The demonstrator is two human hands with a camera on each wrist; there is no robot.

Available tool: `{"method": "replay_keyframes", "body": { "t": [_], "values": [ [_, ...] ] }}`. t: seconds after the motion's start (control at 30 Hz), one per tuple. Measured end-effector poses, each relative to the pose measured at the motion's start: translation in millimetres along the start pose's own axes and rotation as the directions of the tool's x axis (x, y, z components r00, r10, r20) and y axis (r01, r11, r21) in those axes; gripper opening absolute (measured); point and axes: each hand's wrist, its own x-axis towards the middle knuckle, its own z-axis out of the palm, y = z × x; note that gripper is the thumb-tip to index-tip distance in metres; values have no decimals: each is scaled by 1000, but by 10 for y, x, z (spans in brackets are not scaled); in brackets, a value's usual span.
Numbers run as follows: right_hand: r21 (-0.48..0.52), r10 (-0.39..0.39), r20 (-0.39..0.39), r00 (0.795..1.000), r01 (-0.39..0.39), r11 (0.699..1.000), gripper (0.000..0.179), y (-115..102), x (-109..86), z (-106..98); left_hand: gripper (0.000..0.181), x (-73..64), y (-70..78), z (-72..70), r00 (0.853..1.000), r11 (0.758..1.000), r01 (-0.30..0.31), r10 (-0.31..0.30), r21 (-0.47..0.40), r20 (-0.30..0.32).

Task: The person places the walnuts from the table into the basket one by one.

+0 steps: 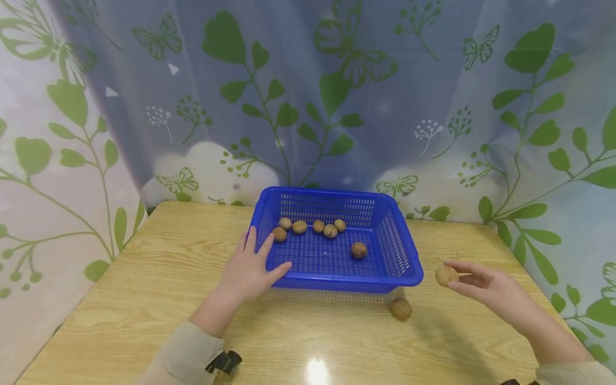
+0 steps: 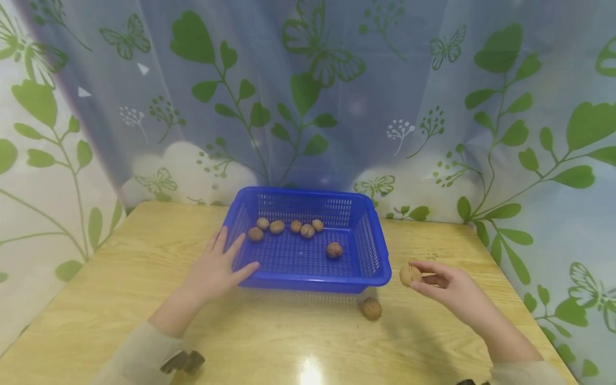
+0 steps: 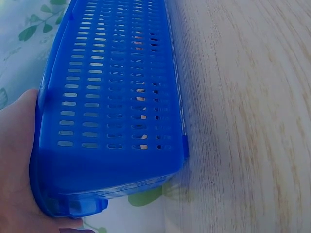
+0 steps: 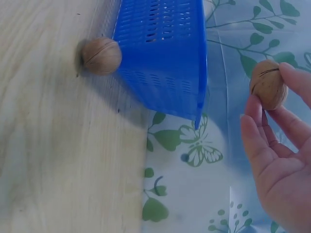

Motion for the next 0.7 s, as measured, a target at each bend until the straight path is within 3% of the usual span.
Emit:
{"method": "replay_keyframes", "body": {
  "t": [0.33,0.7],
  "values": [
    [86,-70,52,996,66,994,57,-180,336,16,86,7,7,-19,1000,1000,-13,13,3,-3],
    [129,-137,128,982,120,984,58,-456,908,-38,85,10,6,-16,1000,1000,0,0,8,12]
  ]
}}
